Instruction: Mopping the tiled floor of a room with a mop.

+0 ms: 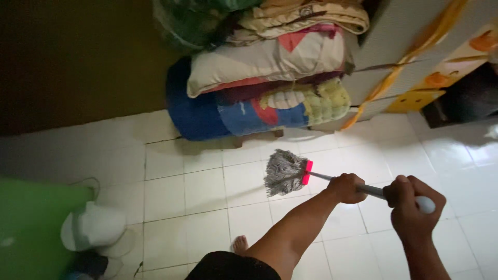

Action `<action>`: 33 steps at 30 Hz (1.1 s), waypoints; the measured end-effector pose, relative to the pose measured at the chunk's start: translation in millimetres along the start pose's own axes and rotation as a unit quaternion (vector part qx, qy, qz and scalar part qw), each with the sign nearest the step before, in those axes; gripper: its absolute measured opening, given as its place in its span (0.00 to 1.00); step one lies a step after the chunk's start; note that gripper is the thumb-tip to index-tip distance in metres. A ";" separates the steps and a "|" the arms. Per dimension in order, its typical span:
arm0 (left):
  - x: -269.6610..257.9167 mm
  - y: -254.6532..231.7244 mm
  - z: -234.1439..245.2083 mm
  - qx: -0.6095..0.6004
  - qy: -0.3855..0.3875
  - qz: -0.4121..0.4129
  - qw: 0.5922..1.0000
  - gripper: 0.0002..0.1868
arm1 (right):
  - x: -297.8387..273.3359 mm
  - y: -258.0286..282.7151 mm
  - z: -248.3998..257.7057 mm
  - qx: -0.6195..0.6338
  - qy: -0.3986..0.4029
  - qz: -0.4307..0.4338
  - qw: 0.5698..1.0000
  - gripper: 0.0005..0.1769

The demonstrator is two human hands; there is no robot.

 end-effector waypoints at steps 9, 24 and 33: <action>26.4 41.1 -13.0 0.001 0.055 -0.081 0.995 0.18 | 3.2 -37.8 -22.7 0.062 0.053 0.062 0.995 0.26; -61.1 15.6 44.3 -0.063 0.104 0.039 0.992 0.24 | 5.1 -93.7 -7.2 -0.771 0.154 0.197 0.586 0.11; -170.1 143.9 104.7 -0.029 -0.002 0.087 0.996 0.22 | -2.4 -179.2 -108.8 -0.487 0.167 0.103 0.851 0.17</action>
Point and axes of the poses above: each hand's wrist, its own x-axis towards the middle knuckle, its own z-axis out of the back of the hand, y = z × x, the point moved 3 cm from there along x, towards the middle knuckle, and after that the axes turned 7 degrees about -x, right-handed, at the moved point
